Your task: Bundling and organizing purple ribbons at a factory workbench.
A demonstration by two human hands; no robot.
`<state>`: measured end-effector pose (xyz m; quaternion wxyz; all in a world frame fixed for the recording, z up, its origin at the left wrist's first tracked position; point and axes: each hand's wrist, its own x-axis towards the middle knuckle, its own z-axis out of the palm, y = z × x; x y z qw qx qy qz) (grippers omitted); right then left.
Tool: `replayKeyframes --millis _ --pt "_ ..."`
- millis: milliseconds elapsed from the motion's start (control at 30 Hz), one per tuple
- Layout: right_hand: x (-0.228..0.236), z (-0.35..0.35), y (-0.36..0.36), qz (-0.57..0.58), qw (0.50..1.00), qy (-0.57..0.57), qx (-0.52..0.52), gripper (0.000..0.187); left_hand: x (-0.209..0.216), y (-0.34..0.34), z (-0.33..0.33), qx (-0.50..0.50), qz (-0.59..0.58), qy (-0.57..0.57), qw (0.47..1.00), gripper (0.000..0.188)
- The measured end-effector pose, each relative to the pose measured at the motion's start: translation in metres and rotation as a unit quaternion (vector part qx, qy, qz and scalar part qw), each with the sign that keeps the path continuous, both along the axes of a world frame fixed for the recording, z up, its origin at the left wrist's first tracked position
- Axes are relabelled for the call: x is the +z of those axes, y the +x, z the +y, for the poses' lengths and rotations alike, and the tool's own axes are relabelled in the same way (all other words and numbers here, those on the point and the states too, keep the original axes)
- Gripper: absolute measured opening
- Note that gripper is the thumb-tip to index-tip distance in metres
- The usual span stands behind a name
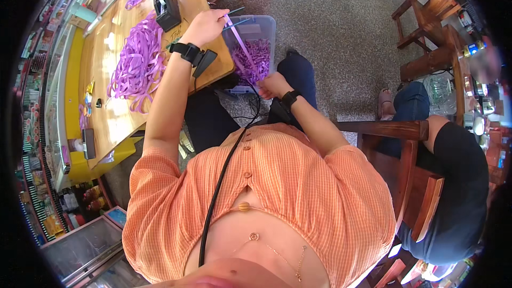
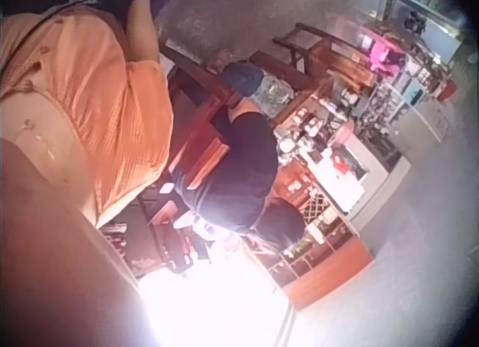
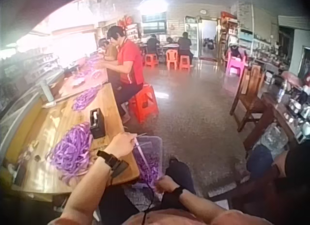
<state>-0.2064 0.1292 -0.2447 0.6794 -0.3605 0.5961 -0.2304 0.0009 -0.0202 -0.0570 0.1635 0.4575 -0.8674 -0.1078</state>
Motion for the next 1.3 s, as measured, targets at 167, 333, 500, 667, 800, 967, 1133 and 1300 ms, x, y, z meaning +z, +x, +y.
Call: replayKeyframes --millis 167,333,500,667,800,967,1133,1300 --pt "0.000 0.015 0.001 0.025 0.998 0.021 0.050 0.024 0.010 -0.003 0.009 0.002 -0.017 -0.010 1.000 0.037" --pt "0.023 0.041 -0.006 -0.005 0.997 0.038 0.061 0.022 0.035 -0.003 0.076 -0.052 0.128 -0.091 0.986 0.031" --pt "0.051 0.062 -0.020 -0.055 0.996 0.051 0.054 0.024 0.013 -0.010 0.191 -0.081 0.240 0.204 0.946 0.016" --pt "0.064 0.069 -0.022 -0.068 0.995 0.043 0.066 0.026 -0.067 -0.026 0.198 0.088 0.229 0.312 0.918 0.025" --pt "0.065 0.070 -0.015 -0.075 0.994 0.037 0.073 0.026 -0.083 -0.034 0.191 0.060 0.179 0.218 0.957 0.027" --pt "0.059 0.063 -0.013 -0.107 0.994 0.030 -0.019 0.027 -0.073 -0.031 0.204 0.001 0.207 0.218 0.954 0.023" --pt "0.057 0.045 -0.012 -0.115 0.991 -0.010 -0.064 0.025 -0.068 -0.029 0.217 -0.058 0.163 0.167 0.971 0.022" --pt "0.036 0.053 -0.011 0.007 0.996 -0.077 0.047 0.029 -0.067 -0.027 0.212 -0.006 0.273 0.146 0.951 0.016"
